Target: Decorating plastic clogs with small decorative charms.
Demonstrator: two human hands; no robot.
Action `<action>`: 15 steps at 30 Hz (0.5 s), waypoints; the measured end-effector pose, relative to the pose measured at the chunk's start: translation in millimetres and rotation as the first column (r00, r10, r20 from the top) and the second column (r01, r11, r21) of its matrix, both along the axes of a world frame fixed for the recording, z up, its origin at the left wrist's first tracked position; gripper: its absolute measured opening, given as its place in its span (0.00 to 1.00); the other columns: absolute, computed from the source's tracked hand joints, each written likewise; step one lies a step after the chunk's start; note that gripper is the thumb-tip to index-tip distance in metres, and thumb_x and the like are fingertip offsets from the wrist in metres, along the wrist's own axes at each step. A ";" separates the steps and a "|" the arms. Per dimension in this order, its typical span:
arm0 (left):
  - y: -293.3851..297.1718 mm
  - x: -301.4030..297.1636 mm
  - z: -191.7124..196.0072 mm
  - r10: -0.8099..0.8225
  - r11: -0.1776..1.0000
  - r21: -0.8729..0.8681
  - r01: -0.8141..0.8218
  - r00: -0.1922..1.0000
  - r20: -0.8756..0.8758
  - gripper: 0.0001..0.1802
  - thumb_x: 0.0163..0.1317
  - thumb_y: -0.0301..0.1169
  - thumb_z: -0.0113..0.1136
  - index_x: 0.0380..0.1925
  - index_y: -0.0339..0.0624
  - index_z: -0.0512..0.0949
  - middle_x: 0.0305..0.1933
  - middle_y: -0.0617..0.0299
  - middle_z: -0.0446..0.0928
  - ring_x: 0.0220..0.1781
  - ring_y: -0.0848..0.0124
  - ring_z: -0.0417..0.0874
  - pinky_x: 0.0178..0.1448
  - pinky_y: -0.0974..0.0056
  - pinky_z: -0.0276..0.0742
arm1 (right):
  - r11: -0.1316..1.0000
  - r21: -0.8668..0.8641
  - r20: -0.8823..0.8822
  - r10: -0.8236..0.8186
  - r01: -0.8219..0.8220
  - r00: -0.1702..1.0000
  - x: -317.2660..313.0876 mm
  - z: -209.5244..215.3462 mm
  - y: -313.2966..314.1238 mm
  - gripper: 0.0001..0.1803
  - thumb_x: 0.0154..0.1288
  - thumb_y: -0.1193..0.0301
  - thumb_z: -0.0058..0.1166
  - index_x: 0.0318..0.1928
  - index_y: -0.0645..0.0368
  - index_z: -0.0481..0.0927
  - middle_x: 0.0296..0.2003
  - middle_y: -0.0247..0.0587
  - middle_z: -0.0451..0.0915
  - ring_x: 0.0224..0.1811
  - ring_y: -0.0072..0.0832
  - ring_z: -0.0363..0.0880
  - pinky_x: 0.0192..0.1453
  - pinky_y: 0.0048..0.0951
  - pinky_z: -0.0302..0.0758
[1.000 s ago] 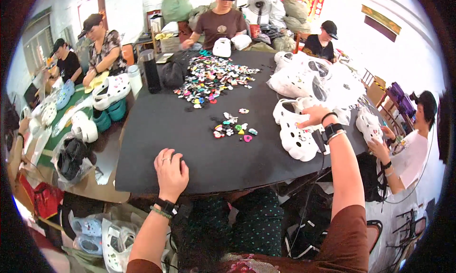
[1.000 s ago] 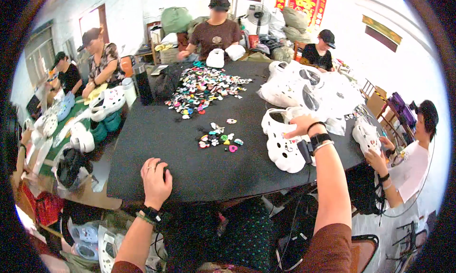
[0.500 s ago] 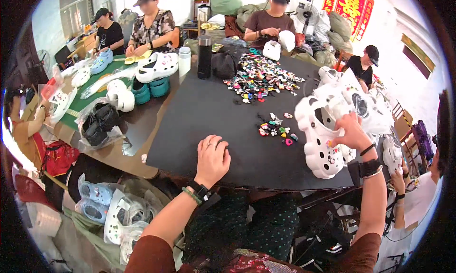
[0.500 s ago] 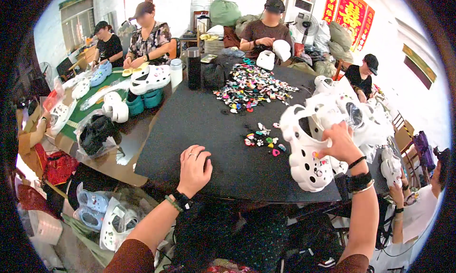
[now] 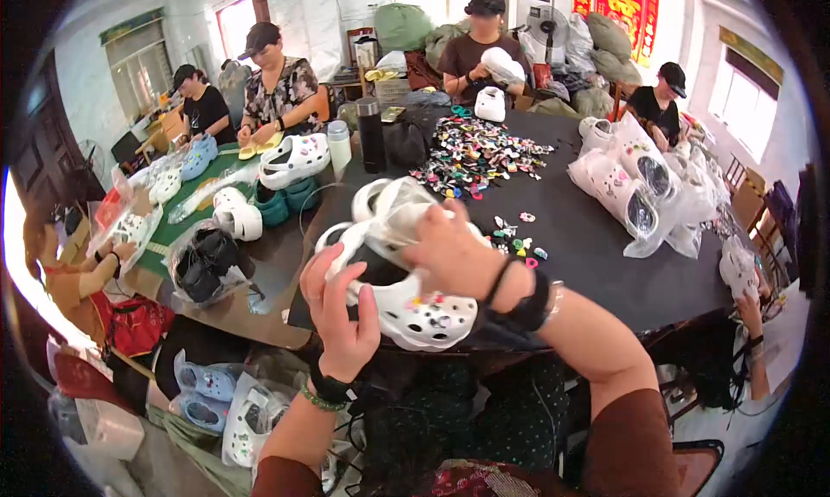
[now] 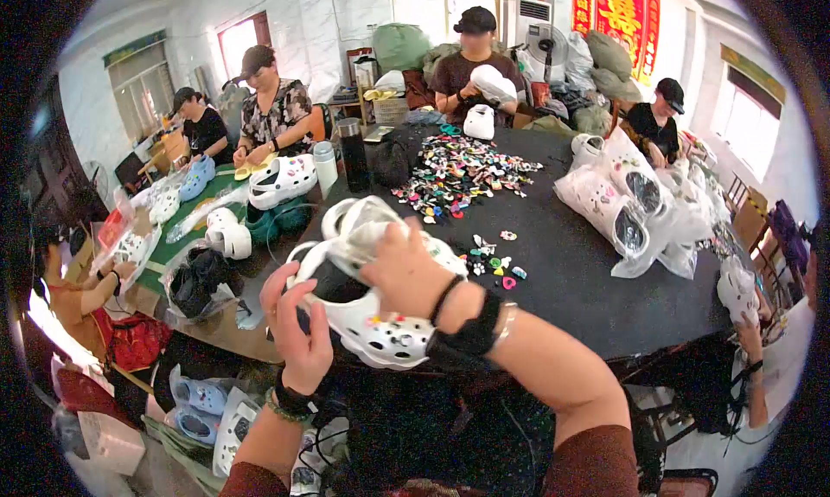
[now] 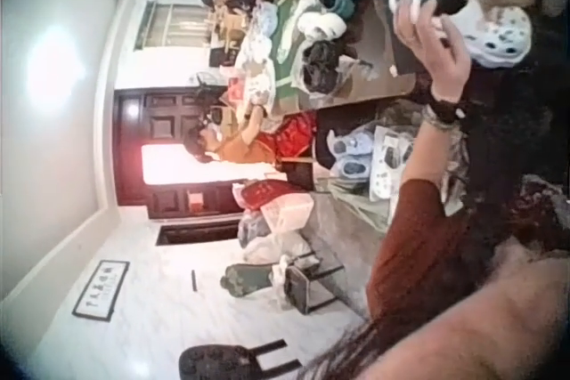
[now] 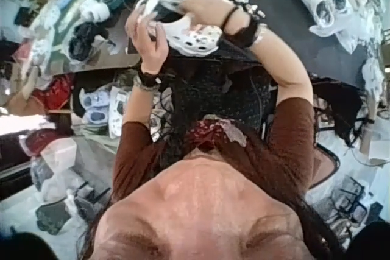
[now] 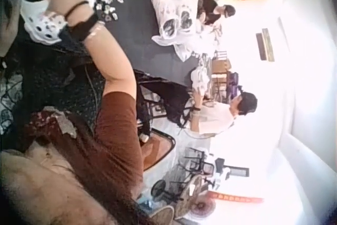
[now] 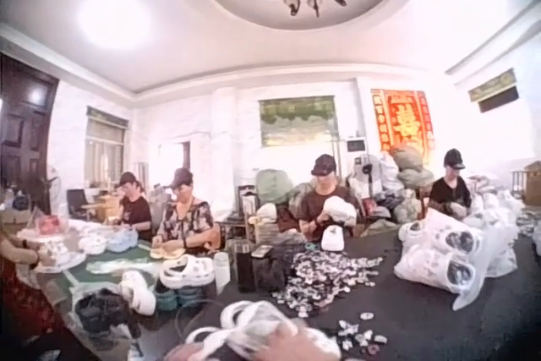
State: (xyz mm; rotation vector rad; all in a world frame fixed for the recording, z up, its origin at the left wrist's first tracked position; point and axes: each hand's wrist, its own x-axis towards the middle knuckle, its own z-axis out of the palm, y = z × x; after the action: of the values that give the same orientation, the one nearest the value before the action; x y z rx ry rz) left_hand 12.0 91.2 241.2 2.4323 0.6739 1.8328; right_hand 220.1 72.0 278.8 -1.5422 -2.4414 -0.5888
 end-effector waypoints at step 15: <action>50.2 31.7 -31.4 0.085 0.935 -0.299 -0.191 0.939 -0.334 0.27 0.63 0.32 0.61 0.59 0.36 0.66 0.47 0.44 0.73 0.45 0.52 0.79 0.43 0.55 0.77 | 0.987 -0.078 -0.751 -0.150 0.140 0.643 10.3 -95.9 -91.9 0.36 0.52 0.65 0.69 0.59 0.61 0.67 0.57 0.53 0.68 0.61 0.51 0.65 0.64 0.46 0.66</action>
State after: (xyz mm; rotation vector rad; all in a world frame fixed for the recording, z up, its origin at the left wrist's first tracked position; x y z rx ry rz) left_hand 43.7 141.4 209.8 2.5171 1.1006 1.2391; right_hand 230.4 -19.9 183.0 -1.5628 -1.6775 0.0841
